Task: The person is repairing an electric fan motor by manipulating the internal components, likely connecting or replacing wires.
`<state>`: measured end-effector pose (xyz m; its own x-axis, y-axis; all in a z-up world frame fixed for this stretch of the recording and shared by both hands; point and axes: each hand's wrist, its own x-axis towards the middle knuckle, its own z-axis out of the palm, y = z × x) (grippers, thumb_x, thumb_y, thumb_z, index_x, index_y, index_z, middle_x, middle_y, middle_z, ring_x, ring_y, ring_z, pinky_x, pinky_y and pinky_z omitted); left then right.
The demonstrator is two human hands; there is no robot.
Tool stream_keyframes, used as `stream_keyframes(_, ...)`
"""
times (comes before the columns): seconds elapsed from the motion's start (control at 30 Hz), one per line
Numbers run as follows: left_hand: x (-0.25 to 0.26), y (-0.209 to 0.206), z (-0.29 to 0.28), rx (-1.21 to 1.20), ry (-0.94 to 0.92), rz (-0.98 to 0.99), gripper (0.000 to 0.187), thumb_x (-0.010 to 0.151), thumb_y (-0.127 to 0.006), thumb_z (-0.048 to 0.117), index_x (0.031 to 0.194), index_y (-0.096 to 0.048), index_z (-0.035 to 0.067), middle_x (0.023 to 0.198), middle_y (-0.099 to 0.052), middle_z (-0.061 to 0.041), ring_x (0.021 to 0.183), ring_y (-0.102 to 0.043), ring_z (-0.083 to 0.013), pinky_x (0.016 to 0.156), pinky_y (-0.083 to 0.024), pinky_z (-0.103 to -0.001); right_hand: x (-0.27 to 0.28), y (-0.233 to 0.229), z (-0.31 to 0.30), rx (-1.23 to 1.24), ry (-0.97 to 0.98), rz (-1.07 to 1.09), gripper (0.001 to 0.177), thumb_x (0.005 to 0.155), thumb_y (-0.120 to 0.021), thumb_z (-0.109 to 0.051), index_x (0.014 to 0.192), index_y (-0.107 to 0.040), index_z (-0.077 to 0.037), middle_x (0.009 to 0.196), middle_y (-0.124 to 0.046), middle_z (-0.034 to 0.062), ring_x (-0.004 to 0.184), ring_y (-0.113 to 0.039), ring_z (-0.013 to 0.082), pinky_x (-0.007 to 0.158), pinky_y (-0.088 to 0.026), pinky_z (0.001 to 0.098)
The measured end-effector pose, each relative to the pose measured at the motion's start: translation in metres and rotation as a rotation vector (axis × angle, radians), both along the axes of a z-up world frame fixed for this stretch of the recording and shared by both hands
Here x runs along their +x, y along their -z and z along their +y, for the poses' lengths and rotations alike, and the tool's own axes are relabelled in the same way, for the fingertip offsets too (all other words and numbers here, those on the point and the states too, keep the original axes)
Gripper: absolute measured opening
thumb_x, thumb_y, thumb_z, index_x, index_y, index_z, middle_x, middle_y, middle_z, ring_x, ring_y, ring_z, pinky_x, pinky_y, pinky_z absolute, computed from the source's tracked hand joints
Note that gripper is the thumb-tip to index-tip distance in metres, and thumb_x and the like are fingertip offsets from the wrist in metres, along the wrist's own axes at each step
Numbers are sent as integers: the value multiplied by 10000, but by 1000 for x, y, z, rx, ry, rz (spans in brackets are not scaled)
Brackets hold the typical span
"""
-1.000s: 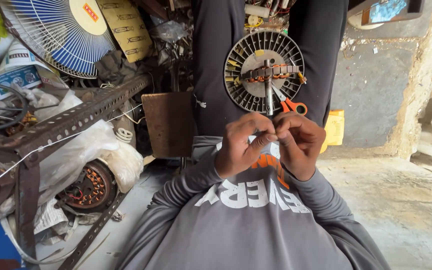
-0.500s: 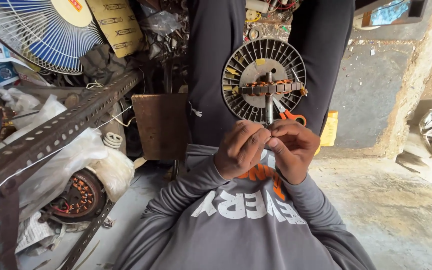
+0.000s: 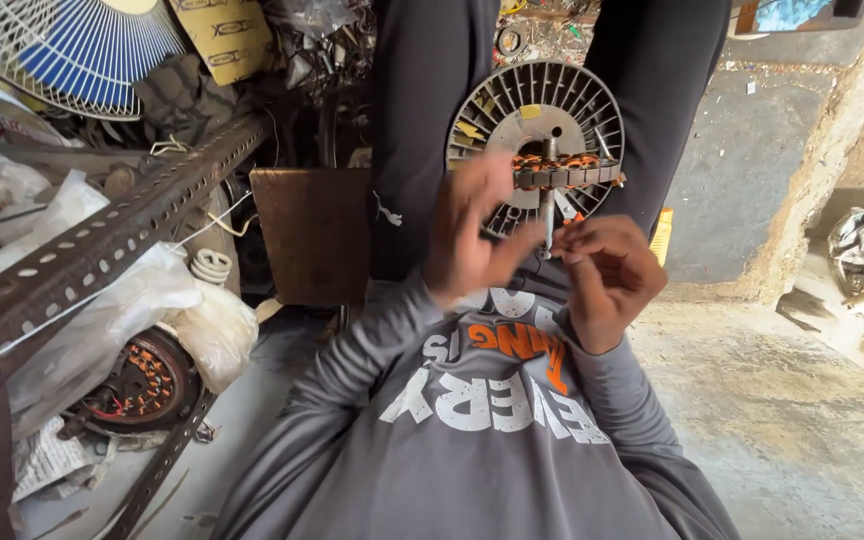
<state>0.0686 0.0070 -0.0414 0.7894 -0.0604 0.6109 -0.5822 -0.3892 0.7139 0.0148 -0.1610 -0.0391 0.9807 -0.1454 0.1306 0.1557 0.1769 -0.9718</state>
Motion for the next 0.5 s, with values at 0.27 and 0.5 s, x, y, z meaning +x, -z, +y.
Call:
stream_keyframes(0.27, 22, 56, -3, -310, 284, 422, 437, 909, -840, 57, 1280, -609, 75, 1121, -691, -57, 1054, -728, -192, 932, -610, -326, 7, -8, -13, 146, -83, 96, 33, 1044, -609, 77, 1072, -607, 59, 993, -620, 145, 820, -683, 215, 741, -581, 319)
stream_keyframes(0.5, 16, 28, -8, -97, 191, 276, 504, 866, -802, -19, 1305, -572, 72, 1077, -683, -80, 1006, -684, -292, 913, -546, -394, 5, 12, -30, 82, -54, 171, 82, 994, -673, 118, 1069, -660, 88, 1020, -614, 121, 827, -635, 155, 736, -530, 277)
